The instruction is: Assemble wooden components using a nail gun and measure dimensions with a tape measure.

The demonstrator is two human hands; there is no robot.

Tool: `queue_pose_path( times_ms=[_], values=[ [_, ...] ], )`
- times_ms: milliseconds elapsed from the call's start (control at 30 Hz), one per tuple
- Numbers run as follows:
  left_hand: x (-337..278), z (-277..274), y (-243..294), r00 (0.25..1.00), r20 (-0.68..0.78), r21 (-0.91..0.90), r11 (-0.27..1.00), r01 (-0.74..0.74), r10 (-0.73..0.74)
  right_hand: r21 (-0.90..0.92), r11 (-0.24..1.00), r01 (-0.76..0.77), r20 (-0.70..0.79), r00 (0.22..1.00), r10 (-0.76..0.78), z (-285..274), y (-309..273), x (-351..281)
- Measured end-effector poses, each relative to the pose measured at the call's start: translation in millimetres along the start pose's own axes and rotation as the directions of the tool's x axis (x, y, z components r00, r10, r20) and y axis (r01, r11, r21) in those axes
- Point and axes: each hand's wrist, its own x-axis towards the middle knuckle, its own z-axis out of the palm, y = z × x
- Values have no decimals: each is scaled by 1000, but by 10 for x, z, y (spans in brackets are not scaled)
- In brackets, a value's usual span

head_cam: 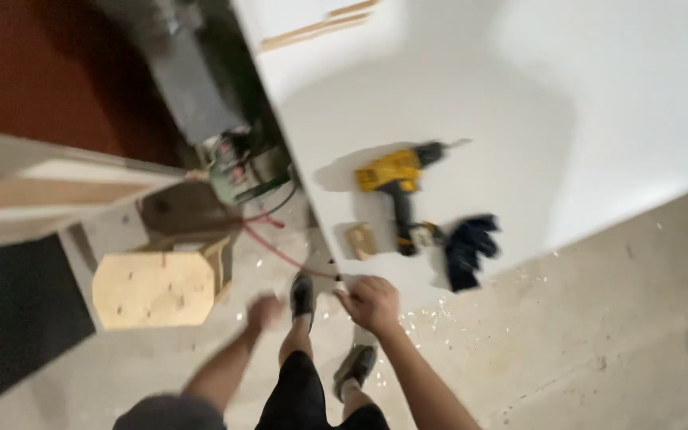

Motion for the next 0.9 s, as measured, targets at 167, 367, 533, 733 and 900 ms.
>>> queue_pose_path(
  times_ms=[167,367,533,733,900],
  values=[
    [-1947,730,1462,922,147,425,819,-385,358,212,846,-490,292,857,424,-157,84,-557],
    [-2000,1303,2775,673,626,119,805,-581,394,216,744,-632,282,770,572,-1760,340,-1889],
    [-1689,1350,3890,850,311,226,835,-501,426,117,463,-878,225,478,849,-3019,1291,-3194],
    [-2775,1088,5931,917,250,-49,950,-308,310,106,200,-974,186,217,958,-4544,1913,-3551],
    [-2789,1513,7058,883,293,-125,930,-346,368,125,179,-976,222,203,954,-5244,2657,-3295]
  ],
)
